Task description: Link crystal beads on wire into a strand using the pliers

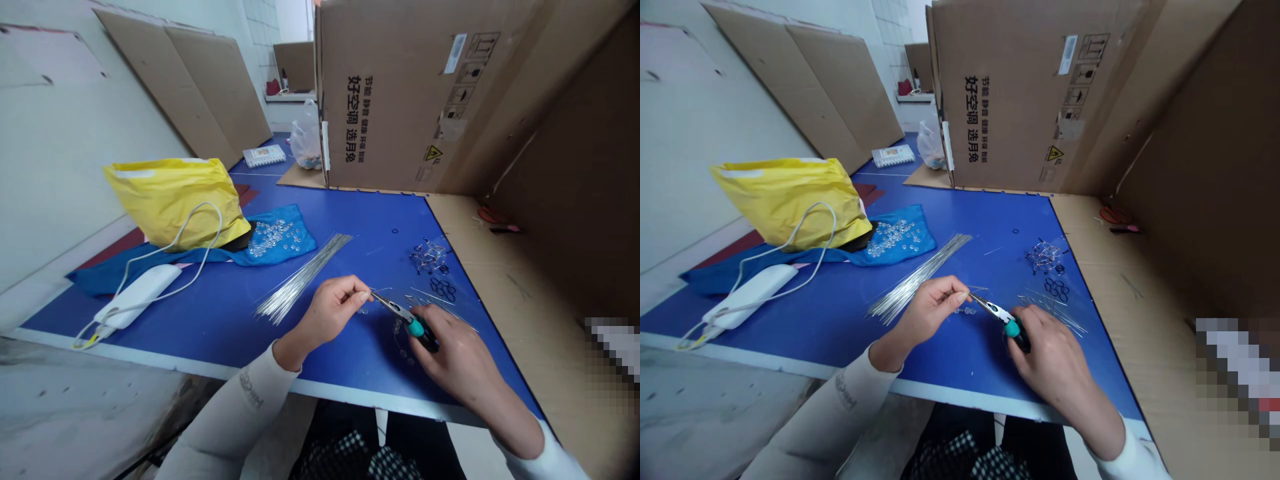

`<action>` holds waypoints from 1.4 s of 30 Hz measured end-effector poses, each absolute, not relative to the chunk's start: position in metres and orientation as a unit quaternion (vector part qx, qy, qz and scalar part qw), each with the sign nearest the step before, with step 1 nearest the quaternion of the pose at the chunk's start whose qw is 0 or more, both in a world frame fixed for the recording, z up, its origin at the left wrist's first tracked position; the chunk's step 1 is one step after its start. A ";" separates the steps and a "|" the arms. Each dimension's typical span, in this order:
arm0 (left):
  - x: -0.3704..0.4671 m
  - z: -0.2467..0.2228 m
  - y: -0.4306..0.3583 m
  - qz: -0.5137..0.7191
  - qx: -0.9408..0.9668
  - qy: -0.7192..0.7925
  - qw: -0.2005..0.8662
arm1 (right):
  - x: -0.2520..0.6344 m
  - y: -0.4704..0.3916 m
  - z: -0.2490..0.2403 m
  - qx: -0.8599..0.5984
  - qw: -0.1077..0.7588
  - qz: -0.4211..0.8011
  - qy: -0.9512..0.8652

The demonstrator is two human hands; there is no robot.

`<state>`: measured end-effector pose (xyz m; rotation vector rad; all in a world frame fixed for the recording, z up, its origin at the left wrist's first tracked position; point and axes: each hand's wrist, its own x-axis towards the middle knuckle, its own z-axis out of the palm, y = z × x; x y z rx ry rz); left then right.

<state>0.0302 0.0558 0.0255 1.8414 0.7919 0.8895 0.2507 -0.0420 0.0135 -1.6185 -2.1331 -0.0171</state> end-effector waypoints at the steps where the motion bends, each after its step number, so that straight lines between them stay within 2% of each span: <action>1: 0.031 0.025 0.056 0.362 0.746 0.324 0.455 | 0.251 -0.043 0.015 -0.594 0.229 0.013 -0.771; 8: 0.033 0.022 0.060 0.370 0.717 0.348 0.478 | 0.258 -0.049 0.011 -0.626 0.237 0.099 -0.736; 14: 0.035 0.016 0.063 0.375 0.702 0.362 0.485 | 0.270 -0.054 0.000 -0.645 0.245 0.119 -0.714; 22: 0.035 0.016 0.061 0.373 0.769 0.369 0.364 | 0.282 -0.064 -0.007 -0.664 0.254 0.129 -0.691; 29: 0.035 0.013 0.065 0.381 0.767 0.387 0.342 | 0.287 -0.068 -0.008 -0.674 0.257 0.129 -0.681; 37: 0.036 0.008 0.067 0.368 0.745 0.406 0.380 | 0.308 -0.070 -0.014 -0.709 0.251 0.088 -0.653; 42: 0.034 0.011 0.067 0.376 0.707 0.420 0.427 | 0.329 -0.070 -0.009 -0.744 0.217 0.063 -0.629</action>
